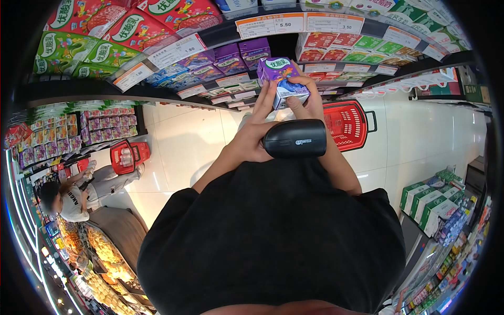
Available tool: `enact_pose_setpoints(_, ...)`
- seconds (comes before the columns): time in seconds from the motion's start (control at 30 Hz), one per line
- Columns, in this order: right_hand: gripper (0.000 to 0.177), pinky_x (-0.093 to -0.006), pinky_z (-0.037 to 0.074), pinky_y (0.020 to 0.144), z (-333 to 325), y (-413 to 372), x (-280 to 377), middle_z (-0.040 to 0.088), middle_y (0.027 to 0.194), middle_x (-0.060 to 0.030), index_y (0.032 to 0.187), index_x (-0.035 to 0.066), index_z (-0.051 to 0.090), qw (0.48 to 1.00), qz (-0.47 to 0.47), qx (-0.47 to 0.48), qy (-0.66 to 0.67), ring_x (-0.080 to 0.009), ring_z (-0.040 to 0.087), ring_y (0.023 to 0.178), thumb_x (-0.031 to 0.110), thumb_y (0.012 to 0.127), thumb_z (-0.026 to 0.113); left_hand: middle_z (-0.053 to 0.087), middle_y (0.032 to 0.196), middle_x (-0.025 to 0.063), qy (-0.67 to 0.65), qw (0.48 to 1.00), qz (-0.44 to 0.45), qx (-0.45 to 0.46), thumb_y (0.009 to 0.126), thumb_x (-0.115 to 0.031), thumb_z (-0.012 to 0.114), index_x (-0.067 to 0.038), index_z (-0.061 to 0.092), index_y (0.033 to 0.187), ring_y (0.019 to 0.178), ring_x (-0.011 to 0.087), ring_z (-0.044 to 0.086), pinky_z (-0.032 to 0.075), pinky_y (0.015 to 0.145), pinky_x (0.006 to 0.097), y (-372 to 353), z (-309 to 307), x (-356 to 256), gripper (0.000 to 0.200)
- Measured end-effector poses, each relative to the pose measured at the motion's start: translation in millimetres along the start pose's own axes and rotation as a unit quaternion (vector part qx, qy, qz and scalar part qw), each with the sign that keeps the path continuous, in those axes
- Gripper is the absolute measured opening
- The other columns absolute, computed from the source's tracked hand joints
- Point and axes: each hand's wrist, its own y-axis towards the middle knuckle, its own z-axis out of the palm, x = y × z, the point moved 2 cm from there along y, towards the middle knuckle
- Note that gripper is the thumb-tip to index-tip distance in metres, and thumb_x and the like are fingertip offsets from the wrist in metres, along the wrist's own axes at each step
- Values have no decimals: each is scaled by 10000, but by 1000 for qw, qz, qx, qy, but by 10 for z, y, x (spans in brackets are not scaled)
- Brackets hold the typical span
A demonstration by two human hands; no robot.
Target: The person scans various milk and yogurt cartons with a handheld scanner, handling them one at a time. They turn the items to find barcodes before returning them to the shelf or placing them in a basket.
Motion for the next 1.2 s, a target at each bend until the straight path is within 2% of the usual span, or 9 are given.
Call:
enact_pose_setpoints(0.3, 361, -334, 319, 1060, 22, -23, 12, 270, 1492, -234, 1200, 17, 485, 999, 9, -41, 18, -244, 408, 1285, 241, 940, 596, 83, 1546, 268, 12, 1000, 16, 12, 653, -172, 744, -64, 700, 1000, 1428, 465, 9, 141, 1120, 520, -12, 14, -20, 366)
enact_pose_setpoints(0.4, 342, -304, 368, 1017, -5, -14, 16, 328, 1461, -233, 1208, -6, 466, 998, -19, -34, -55, -207, 460, 1220, 195, 952, 571, 86, 1540, 283, 15, 1000, 8, 14, 650, -167, 743, -64, 699, 1001, 1426, 471, 31, 135, 1121, 530, -28, 14, -27, 368)
enact_pose_setpoints(0.6, 227, -373, 416, 1005, 93, 0, 184, 288, 1466, -271, 1107, 45, 503, 988, -139, -32, -61, -290, 430, 1279, 182, 942, 578, 106, 1522, 316, -15, 1000, -9, 14, 649, -170, 732, -59, 696, 1032, 1420, 468, 103, 152, 1130, 508, -74, 47, -74, 401)
enact_pose_setpoints(0.67, 266, -390, 407, 1011, 90, 18, 190, 236, 1493, -255, 1067, 42, 532, 983, -174, -33, -47, -303, 408, 1299, 178, 879, 663, 115, 1520, 317, -12, 1000, -4, 17, 650, -172, 731, -57, 695, 1041, 1420, 464, 111, 159, 1130, 501, -95, 63, -80, 409)
enact_pose_setpoints(0.9, 234, -413, 334, 1068, -38, 6, 117, 231, 1491, -264, 1077, 39, 523, 987, -154, -30, -37, -314, 369, 1325, 192, 911, 585, 154, 1517, 305, 44, 998, 34, 20, 659, -177, 723, -60, 695, 1049, 1419, 459, 130, 163, 1130, 500, -97, 70, -81, 408)
enact_pose_setpoints(1.0, 311, -418, 303, 1087, 4, -17, 140, 242, 1486, -265, 1173, 23, 486, 988, -143, -48, -35, -315, 367, 1322, 179, 913, 558, 160, 1520, 297, 32, 999, 33, 22, 659, -178, 721, -63, 696, 1049, 1419, 459, 128, 161, 1130, 503, -96, 70, -76, 407)
enact_pose_setpoints(1.1, 534, -409, 307, 1088, 46, -34, 180, 271, 1469, -260, 1346, 4, 366, 987, -134, -78, -45, -299, 358, 1324, 154, 882, 584, 157, 1521, 297, 36, 999, 28, 23, 660, -179, 720, -64, 694, 1051, 1418, 463, 127, 161, 1129, 505, -108, 77, -69, 409)
enact_pose_setpoints(1.17, 753, -388, 345, 1067, 75, -71, 229, 337, 1425, -234, 1448, -6, 205, 993, -33, -109, 39, -277, 404, 1290, 104, 831, 623, 154, 1521, 298, 37, 999, 30, 23, 662, -181, 720, -63, 692, 1054, 1418, 466, 127, 160, 1129, 506, -104, 74, -92, 410)
enact_pose_setpoints(1.2, 753, -388, 345, 1067, 54, -72, 214, 337, 1425, -234, 1448, -6, 205, 993, -33, -108, 39, -277, 404, 1290, 104, 831, 623, 150, 1522, 299, 38, 998, 32, 23, 665, -182, 719, -62, 690, 1057, 1417, 469, 128, 160, 1129, 506, -100, 69, -106, 412)
